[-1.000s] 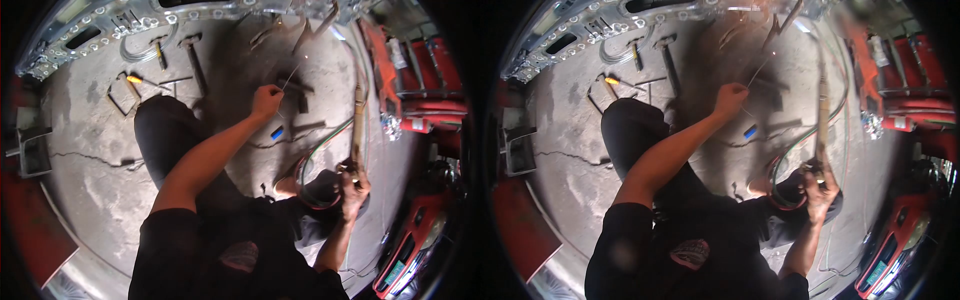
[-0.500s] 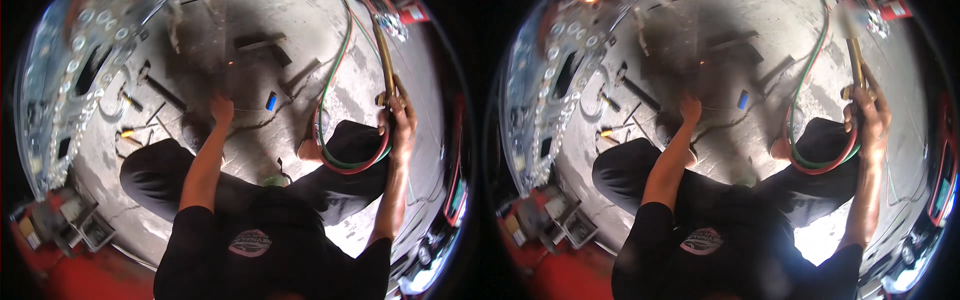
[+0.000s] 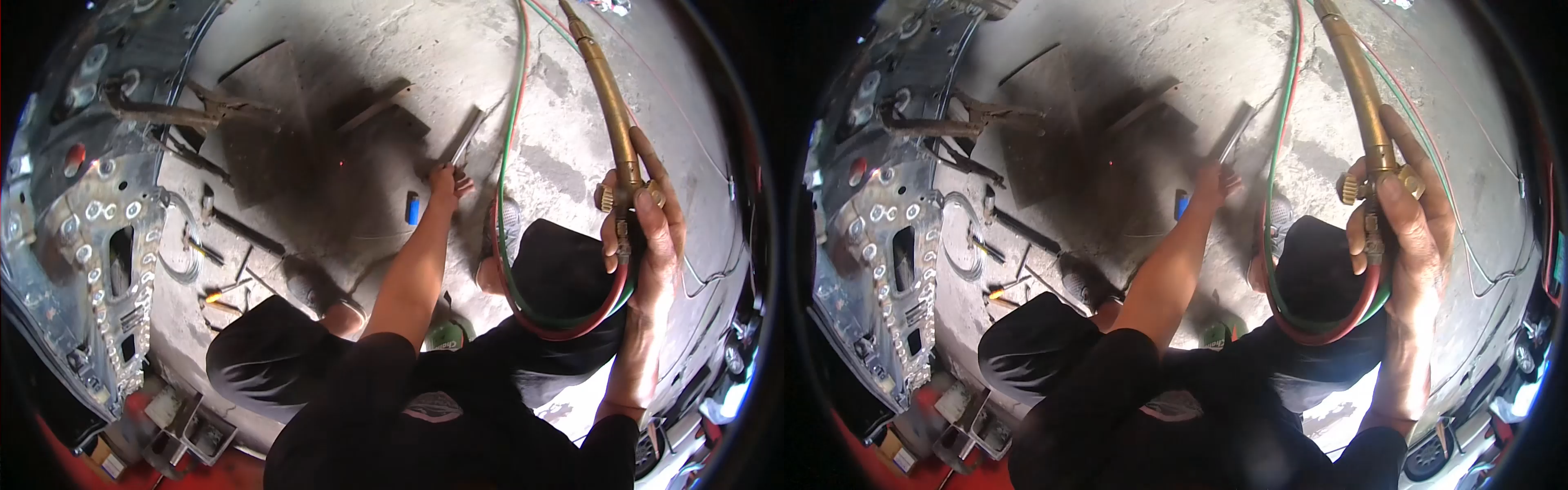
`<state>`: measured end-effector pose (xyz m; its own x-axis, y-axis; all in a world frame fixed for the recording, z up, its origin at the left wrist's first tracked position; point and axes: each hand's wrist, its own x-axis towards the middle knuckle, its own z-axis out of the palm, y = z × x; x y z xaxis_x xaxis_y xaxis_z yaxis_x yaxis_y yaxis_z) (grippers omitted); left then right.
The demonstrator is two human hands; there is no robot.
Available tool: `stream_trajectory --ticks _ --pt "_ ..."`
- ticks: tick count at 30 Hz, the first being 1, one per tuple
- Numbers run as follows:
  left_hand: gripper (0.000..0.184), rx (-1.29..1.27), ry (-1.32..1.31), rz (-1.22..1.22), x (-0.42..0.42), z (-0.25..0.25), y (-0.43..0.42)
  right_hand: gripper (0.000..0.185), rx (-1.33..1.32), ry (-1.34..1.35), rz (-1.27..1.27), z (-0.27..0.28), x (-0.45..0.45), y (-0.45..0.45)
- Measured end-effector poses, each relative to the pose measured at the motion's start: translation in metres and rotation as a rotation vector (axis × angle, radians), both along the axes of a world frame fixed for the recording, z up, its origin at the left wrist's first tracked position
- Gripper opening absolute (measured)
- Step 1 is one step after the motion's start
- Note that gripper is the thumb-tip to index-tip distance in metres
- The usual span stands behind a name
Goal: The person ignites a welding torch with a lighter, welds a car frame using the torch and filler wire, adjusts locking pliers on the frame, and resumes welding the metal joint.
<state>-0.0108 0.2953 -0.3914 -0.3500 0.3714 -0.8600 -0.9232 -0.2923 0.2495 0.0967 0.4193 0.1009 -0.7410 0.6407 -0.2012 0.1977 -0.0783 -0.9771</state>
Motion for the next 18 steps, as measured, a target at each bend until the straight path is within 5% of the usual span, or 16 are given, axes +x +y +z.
stream_trajectory --ticks 2,6,9,11,13,18 --pt "0.037 -0.109 -0.152 0.066 -0.014 -0.007 0.011 0.084 0.011 -0.016 -0.032 -0.002 -0.001 -0.001" --pt "0.031 -0.376 -0.033 0.126 -0.016 0.021 0.007 0.082 0.003 -0.005 -0.031 0.004 0.001 0.000" --pt "0.028 -0.625 0.404 0.105 0.010 0.063 -0.009 0.079 0.014 0.033 0.005 0.000 0.006 0.000" --pt "0.037 -0.835 0.769 0.024 0.017 0.019 -0.041 0.075 -0.002 0.049 0.013 0.001 0.011 0.001" --pt "0.044 -0.517 0.539 -0.007 0.013 0.124 -0.093 0.072 0.042 0.064 0.012 0.001 0.016 -0.001" --pt "0.061 -0.634 0.788 -0.435 -0.028 0.272 -0.197 0.062 0.019 0.072 -0.004 -0.020 0.034 0.014"
